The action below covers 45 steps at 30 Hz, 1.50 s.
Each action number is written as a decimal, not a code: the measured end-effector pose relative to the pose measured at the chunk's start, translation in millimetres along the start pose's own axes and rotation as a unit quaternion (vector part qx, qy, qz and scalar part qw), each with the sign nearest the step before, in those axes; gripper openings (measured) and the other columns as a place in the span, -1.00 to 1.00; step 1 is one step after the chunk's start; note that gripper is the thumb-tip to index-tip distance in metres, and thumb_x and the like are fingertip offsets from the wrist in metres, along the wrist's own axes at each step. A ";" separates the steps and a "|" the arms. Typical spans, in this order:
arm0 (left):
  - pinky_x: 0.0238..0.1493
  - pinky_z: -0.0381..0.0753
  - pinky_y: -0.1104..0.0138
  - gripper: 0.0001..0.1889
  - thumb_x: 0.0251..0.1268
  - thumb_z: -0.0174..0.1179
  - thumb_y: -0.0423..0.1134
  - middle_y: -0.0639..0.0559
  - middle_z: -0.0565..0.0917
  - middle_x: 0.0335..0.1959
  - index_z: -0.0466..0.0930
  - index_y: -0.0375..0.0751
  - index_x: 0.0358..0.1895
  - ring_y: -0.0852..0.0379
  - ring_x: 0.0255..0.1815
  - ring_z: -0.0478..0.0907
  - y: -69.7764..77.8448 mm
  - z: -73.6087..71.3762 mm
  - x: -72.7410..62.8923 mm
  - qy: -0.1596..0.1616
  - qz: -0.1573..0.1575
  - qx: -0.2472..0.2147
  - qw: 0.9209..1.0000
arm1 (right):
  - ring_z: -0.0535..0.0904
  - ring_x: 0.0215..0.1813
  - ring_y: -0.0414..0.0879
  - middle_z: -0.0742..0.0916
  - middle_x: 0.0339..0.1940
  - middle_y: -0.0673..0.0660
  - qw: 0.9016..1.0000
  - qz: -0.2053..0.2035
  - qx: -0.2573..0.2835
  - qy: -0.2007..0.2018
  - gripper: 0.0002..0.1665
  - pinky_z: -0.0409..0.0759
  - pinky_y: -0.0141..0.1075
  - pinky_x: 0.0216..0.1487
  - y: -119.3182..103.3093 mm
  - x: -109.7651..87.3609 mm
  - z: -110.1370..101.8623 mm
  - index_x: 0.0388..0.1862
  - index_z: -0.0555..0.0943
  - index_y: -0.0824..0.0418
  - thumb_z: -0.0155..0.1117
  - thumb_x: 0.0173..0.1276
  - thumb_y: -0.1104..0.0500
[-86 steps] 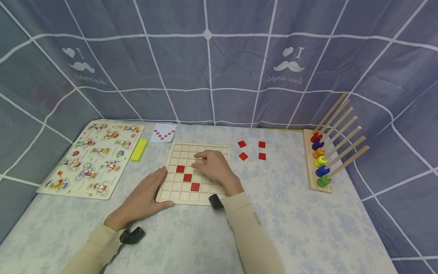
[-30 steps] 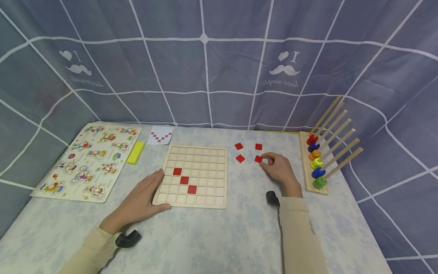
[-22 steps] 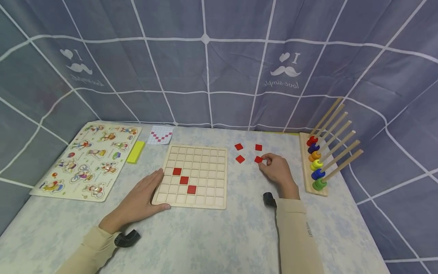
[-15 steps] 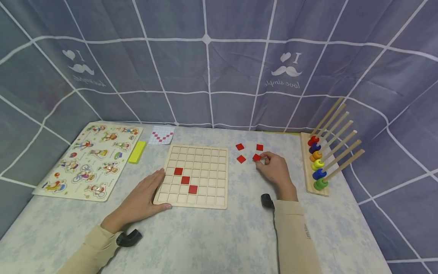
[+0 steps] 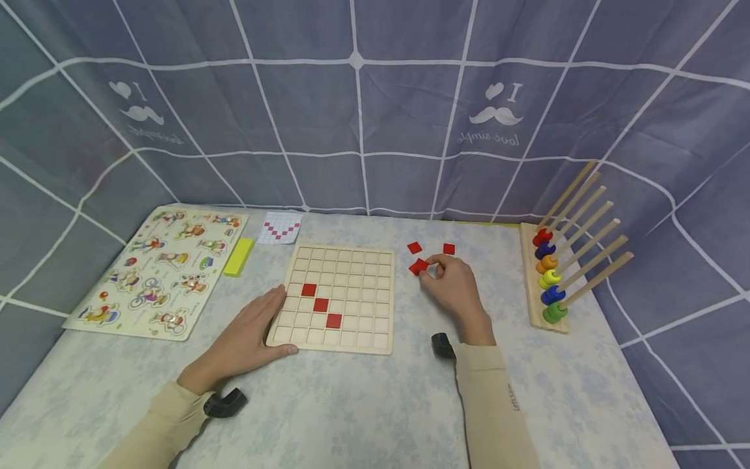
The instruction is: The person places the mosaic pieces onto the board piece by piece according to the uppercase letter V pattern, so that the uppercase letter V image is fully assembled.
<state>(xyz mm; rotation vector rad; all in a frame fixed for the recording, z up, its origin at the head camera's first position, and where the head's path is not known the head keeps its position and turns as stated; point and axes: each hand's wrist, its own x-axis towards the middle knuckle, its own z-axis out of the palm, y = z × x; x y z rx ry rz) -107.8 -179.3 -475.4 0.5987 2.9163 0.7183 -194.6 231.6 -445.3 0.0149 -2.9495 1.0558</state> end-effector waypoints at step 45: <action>0.61 0.11 -0.15 0.23 0.15 0.32 0.41 -0.18 0.04 0.69 -0.10 -0.28 0.66 -0.21 0.68 0.02 1.9 0.5 1.1 -0.006 -0.003 -0.003 1.000 | 0.31 -0.44 -0.15 0.45 -0.63 -0.04 0.986 -0.147 0.001 -0.077 -0.74 0.53 -0.22 0.05 -112.5 5.9 75.0 -0.03 0.74 0.06 0.36 0.37 0.01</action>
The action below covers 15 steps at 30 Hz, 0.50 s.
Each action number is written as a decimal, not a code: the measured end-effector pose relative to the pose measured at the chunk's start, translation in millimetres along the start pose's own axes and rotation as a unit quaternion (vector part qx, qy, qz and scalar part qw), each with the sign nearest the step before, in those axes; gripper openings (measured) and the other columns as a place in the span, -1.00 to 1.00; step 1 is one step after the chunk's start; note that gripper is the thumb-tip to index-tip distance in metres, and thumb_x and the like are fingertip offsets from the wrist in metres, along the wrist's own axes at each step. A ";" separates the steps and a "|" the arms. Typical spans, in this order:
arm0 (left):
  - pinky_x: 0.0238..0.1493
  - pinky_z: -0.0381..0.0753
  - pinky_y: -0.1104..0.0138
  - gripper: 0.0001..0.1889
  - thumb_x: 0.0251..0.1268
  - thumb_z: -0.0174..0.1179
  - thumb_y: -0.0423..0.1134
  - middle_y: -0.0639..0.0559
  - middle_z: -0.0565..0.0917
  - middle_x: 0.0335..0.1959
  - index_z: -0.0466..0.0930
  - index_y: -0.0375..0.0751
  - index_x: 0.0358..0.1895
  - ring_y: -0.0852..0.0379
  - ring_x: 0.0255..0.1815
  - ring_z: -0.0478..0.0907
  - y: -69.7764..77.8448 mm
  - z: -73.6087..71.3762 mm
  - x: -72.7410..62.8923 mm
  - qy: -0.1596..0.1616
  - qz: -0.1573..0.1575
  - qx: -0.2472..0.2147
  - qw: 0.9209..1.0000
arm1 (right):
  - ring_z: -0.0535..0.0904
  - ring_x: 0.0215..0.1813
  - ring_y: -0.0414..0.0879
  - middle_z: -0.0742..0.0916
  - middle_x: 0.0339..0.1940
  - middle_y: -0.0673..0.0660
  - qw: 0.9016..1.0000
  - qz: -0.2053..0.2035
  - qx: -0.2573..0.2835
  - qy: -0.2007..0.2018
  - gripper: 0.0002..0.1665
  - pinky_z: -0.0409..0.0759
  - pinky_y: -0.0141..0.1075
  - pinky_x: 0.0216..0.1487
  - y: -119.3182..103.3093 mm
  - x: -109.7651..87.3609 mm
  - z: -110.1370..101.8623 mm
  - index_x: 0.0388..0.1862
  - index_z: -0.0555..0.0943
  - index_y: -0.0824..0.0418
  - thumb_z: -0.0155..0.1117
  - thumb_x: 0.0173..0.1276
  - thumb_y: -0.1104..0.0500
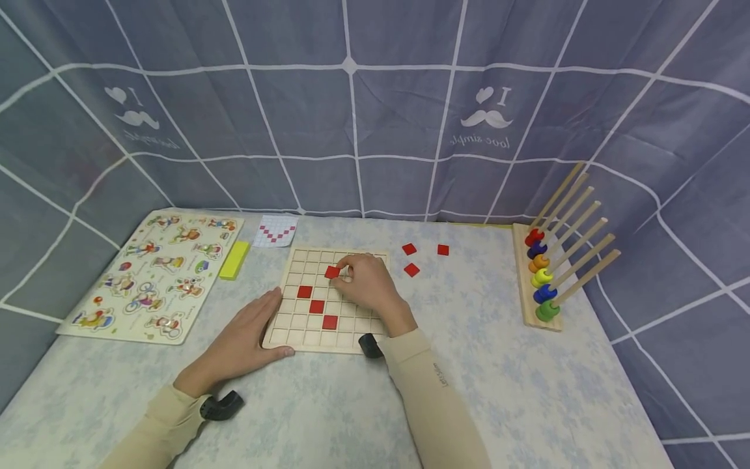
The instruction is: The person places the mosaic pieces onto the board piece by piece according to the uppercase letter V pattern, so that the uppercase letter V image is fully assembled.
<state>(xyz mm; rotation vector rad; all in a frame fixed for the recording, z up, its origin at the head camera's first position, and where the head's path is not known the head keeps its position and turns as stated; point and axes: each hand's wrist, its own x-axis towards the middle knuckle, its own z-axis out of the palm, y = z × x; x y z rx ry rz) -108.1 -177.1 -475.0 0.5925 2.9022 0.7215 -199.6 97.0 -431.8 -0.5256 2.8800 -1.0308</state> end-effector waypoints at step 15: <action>0.60 0.13 -0.15 0.21 0.15 0.33 0.39 -0.19 0.07 0.68 -0.06 -0.30 0.65 -0.22 0.67 0.04 0.0 -0.8 -0.3 0.011 0.008 0.000 1.000 | 0.41 -0.41 -0.18 0.54 -0.57 -0.07 0.999 -0.017 -0.025 -0.045 -0.72 0.43 -0.36 -0.27 -23.7 20.8 33.2 0.01 0.72 0.07 0.31 0.38 0.03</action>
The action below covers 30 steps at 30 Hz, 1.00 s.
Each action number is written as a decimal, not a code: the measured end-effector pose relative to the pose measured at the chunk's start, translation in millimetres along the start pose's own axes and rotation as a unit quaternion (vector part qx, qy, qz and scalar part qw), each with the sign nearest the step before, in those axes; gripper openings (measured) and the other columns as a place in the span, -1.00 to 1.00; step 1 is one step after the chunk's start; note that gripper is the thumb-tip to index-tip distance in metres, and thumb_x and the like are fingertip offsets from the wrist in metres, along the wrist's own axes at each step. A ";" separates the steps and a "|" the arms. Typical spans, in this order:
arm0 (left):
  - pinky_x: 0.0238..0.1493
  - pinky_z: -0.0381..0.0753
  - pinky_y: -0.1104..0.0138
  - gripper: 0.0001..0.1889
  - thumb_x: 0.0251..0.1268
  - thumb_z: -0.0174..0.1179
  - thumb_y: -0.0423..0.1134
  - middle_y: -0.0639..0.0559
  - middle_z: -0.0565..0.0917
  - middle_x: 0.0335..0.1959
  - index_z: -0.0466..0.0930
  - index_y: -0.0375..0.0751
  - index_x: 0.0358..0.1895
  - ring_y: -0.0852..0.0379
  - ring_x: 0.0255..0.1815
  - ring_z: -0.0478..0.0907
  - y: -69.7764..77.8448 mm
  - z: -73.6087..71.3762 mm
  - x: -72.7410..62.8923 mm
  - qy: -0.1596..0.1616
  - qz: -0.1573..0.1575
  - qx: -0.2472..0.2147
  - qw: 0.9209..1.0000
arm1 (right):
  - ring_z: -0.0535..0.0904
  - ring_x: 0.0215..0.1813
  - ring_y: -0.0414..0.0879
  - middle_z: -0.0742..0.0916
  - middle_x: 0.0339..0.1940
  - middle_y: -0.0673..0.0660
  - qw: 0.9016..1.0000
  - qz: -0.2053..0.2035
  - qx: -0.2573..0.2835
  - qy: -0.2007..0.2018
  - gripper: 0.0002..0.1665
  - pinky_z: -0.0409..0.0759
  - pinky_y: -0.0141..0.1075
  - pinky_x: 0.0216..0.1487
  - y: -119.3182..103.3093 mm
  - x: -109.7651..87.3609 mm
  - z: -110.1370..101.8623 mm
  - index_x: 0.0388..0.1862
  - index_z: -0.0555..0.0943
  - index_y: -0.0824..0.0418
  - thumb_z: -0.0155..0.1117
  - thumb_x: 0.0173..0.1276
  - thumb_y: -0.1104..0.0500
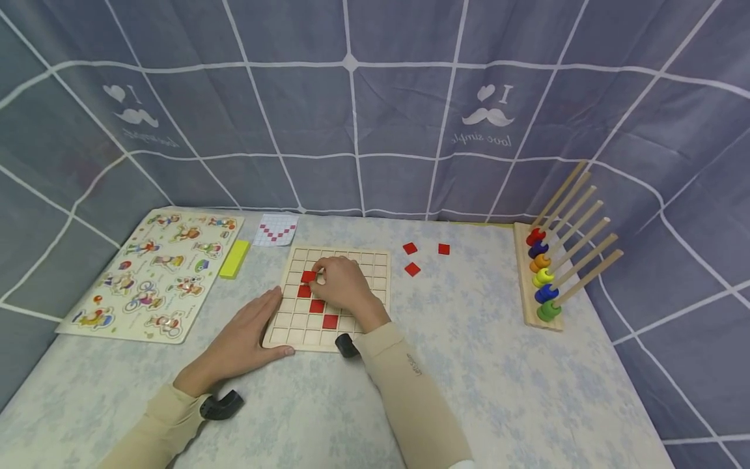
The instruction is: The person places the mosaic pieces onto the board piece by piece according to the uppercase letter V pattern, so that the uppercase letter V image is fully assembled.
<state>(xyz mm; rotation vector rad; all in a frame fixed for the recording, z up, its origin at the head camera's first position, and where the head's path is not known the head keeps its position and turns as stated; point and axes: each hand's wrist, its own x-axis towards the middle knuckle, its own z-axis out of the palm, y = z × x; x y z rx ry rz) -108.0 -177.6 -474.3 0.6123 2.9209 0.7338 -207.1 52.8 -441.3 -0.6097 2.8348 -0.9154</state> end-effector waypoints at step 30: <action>0.60 0.14 -0.13 0.21 0.15 0.36 0.34 -0.20 0.09 0.67 -0.05 -0.31 0.65 -0.21 0.67 0.07 -1.1 2.1 -0.1 0.008 0.015 0.012 1.000 | 0.71 -0.09 -0.09 0.83 -0.04 0.00 0.991 0.024 -0.127 -0.026 -0.63 0.66 -0.22 0.10 -35.6 28.1 18.5 0.05 0.74 0.12 0.36 0.29 0.08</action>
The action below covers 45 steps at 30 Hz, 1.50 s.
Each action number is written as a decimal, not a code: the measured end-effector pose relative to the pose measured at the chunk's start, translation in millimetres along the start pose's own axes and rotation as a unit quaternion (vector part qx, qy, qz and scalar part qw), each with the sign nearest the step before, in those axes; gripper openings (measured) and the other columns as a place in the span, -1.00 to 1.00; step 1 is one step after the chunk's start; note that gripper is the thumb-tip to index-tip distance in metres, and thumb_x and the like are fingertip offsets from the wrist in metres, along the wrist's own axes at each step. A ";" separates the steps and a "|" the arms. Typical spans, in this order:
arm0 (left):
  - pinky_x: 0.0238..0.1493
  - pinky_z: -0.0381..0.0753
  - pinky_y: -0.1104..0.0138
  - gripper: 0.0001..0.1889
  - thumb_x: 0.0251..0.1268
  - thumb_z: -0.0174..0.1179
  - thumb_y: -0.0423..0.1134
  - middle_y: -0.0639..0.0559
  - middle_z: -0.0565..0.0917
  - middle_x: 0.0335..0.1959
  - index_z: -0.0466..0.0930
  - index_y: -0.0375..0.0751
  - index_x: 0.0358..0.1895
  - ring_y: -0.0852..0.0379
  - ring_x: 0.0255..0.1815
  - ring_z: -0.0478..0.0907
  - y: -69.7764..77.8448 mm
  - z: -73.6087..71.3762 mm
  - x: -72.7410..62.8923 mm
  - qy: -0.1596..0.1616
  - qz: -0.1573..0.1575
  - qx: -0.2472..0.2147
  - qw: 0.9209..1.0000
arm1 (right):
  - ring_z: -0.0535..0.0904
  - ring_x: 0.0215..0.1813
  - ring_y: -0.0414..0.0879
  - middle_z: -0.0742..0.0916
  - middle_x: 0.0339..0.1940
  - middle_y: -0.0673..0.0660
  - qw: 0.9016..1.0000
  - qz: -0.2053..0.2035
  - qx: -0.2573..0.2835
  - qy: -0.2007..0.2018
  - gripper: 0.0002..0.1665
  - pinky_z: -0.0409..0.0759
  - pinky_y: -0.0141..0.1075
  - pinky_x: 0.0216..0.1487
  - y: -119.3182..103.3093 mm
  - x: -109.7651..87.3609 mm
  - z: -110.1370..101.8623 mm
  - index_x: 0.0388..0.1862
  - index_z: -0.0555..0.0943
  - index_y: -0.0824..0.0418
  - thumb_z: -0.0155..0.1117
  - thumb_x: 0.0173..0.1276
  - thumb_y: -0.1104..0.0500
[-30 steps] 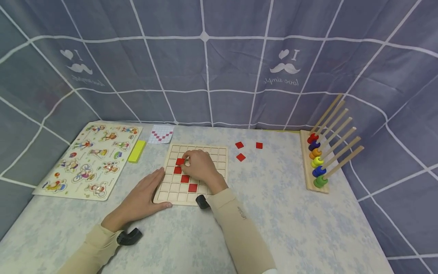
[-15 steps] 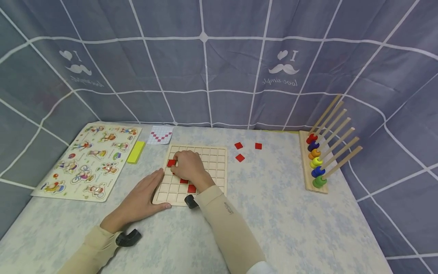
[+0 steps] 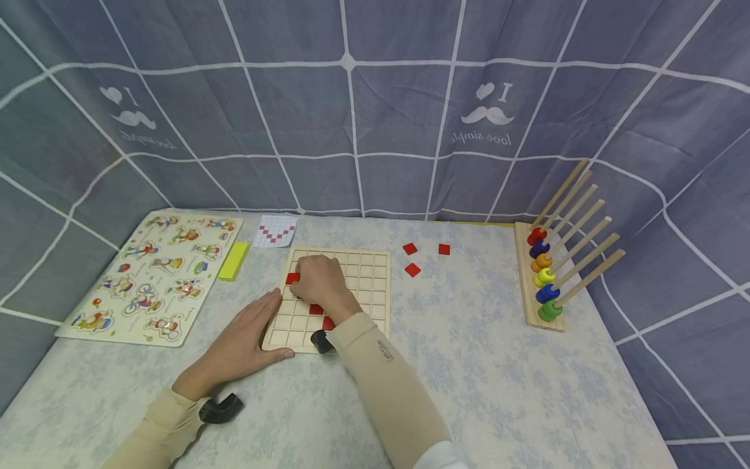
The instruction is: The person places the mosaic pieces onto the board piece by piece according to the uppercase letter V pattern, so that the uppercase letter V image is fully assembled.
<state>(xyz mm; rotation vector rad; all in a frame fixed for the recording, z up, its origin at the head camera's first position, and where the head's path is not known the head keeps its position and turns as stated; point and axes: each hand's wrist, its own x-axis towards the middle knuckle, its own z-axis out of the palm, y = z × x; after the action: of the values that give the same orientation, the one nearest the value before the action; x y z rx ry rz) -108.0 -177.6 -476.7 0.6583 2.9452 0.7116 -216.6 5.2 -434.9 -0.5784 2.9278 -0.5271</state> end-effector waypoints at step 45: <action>0.63 0.09 -0.10 0.26 0.09 0.34 0.43 -0.12 0.02 0.70 -0.11 -0.20 0.68 -0.15 0.69 0.01 1.4 -1.5 0.5 -0.019 -0.030 -0.017 0.999 | 0.13 -0.55 -0.15 0.31 -0.62 -0.04 0.958 0.095 0.252 0.099 -0.54 0.21 -0.32 -0.48 128.7 -65.1 -52.0 0.23 0.70 0.13 0.43 0.37 0.08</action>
<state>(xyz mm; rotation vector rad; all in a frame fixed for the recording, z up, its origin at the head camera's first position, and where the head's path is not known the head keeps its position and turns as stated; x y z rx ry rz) -108.1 -176.9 -474.7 0.5720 2.8987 0.7325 -210.4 158.2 -429.5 -0.1860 2.8000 -1.3107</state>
